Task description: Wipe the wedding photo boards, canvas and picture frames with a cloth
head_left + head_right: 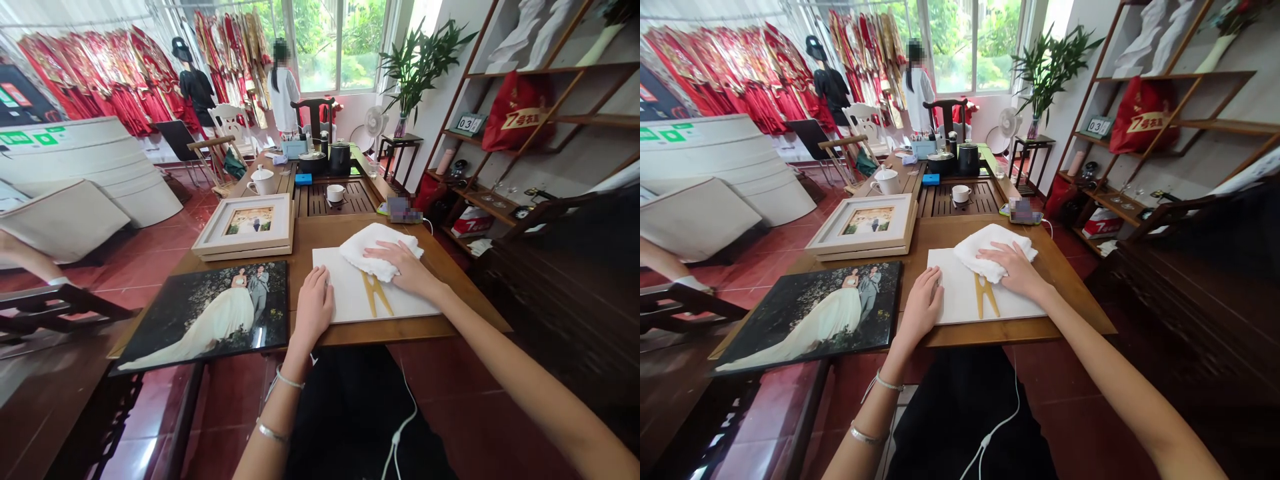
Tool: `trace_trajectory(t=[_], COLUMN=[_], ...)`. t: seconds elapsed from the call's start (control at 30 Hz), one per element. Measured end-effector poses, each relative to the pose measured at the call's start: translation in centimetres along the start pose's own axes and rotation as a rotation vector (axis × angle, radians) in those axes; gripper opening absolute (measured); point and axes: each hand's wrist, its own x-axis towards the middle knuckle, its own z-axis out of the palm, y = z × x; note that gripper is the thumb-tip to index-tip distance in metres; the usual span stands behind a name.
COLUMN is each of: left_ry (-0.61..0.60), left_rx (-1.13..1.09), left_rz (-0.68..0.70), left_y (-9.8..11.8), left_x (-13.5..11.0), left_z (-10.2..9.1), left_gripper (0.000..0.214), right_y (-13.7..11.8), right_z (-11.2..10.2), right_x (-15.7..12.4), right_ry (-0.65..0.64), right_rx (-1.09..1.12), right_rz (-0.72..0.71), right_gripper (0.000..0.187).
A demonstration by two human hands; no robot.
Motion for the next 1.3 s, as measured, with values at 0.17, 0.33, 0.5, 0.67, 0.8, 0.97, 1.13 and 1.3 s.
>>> trace_trajectory(t=[0.17, 0.33, 0.5, 0.67, 0.8, 0.97, 1.13, 1.3], left_ry=[0.01, 0.014, -0.033, -0.061, -0.06, -0.051, -0.044, -0.037], left_rx=[0.002, 0.017, 0.019, 0.02, 0.037, 0.045, 0.057, 0.08], left_rz=[-0.003, 0.01, -0.003, -0.015, -0.011, -0.014, -0.009, -0.004], left_y=[-0.1, -0.1, 0.0, 0.1, 0.2, 0.0, -0.1, 0.1], left_x=[0.0, -0.1, -0.1, -0.1, -0.1, 0.0, 0.1, 0.0], left_z=[0.2, 0.2, 0.1, 0.0, -0.1, -0.1, 0.1, 0.2], left_gripper=[0.038, 0.038, 0.041, 0.043, 0.045, 0.044, 0.043, 0.043], right_y=[-1.1, -3.7, -4.4, -1.4, 2.1, 3.8, 2.8, 0.8], right_z=[0.3, -0.2, -2.4, -3.3, -2.3, -1.1, -0.3, -0.5], right_x=[0.0, -3.8, -7.2, -8.0, -6.6, -2.5, -0.7, -4.4], right_ry=[-0.014, -0.032, -0.182, -0.227, -0.086, -0.027, 0.034, 0.031], right_rx=[0.009, 0.032, 0.164, 0.218, 0.176, 0.081, -0.013, -0.006], right_rz=[-0.032, -0.123, -0.221, -0.164, -0.046, 0.035, 0.115, 0.058], right_gripper=[0.066, 0.065, 0.056, 0.045, 0.044, 0.056, 0.062, 0.059])
